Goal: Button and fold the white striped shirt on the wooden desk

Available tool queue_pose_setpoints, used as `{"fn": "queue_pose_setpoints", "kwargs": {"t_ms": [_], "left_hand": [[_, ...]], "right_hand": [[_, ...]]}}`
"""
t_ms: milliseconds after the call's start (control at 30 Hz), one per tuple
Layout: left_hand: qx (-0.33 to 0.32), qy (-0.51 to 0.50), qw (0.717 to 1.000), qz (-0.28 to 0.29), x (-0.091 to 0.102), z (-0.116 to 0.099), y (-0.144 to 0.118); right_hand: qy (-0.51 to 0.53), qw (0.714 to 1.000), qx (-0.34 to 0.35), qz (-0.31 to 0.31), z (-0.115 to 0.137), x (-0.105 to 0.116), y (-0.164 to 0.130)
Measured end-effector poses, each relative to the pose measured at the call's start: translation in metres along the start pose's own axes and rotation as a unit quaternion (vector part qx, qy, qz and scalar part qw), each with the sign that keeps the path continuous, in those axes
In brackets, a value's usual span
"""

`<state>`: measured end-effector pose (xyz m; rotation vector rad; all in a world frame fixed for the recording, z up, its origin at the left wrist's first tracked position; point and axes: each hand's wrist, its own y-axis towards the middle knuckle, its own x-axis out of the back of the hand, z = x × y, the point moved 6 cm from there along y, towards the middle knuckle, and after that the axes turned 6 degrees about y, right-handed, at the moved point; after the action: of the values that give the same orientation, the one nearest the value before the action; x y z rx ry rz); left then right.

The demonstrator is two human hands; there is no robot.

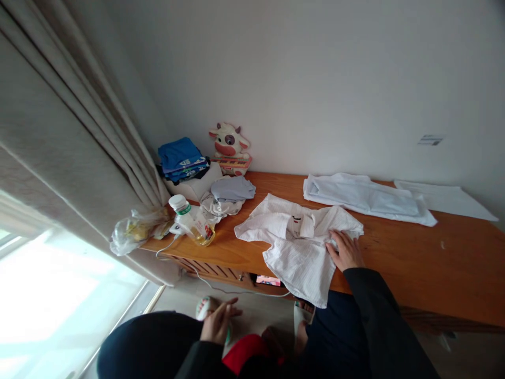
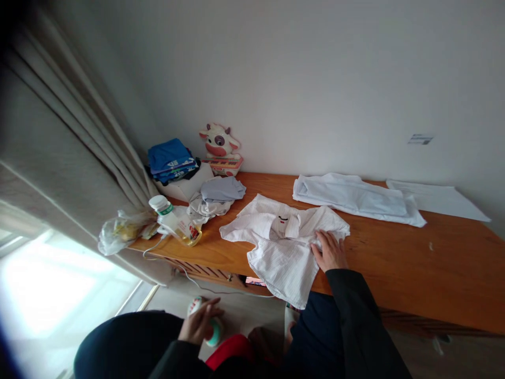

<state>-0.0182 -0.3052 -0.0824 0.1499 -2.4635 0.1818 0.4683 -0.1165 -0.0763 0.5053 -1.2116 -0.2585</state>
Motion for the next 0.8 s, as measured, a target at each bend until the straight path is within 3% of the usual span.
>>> {"fn": "queue_pose_setpoints", "kwargs": {"t_ms": [100, 167, 200, 267, 367, 433, 500, 600, 667, 800], "left_hand": [[-0.003, -0.152, 0.988, -0.001, -0.085, -0.026, -0.006], [-0.010, -0.219, 0.976, 0.004, -0.123, -0.045, -0.007], [-0.020, -0.238, 0.971, 0.003, -0.132, -0.055, -0.004], [-0.053, -0.248, 0.967, -0.028, -0.129, -0.073, 0.010], [-0.124, -0.215, 0.961, -0.121, -0.087, -0.096, 0.050], [-0.193, -0.138, 0.957, -0.168, -0.057, -0.115, 0.081], [-0.258, -0.022, 0.950, -0.173, -0.044, -0.136, 0.110], [-0.280, 0.115, 0.947, -0.110, -0.058, -0.150, 0.140], [-0.278, 0.136, 0.949, -0.062, -0.073, -0.146, 0.145], [-0.286, 0.091, 0.954, -0.022, -0.094, -0.122, 0.106]], "right_hand": [[0.009, 1.000, -0.016, -0.002, 0.003, 0.003, 0.000], [0.009, 1.000, -0.016, 0.000, 0.005, 0.004, -0.001], [0.007, 1.000, -0.011, 0.005, 0.005, 0.003, -0.002], [0.005, 1.000, 0.004, 0.017, 0.005, 0.001, -0.003], [0.007, 1.000, 0.015, 0.026, 0.001, -0.002, -0.003], [0.012, 0.999, 0.019, 0.026, 0.000, -0.002, -0.003], [0.019, 0.999, 0.022, 0.025, -0.001, -0.001, -0.002], [0.028, 0.999, 0.020, 0.014, 0.001, 0.002, -0.001], [0.027, 0.999, 0.017, 0.008, 0.004, 0.005, 0.000], [0.009, 1.000, -0.001, 0.006, 0.011, 0.012, 0.003]]}}
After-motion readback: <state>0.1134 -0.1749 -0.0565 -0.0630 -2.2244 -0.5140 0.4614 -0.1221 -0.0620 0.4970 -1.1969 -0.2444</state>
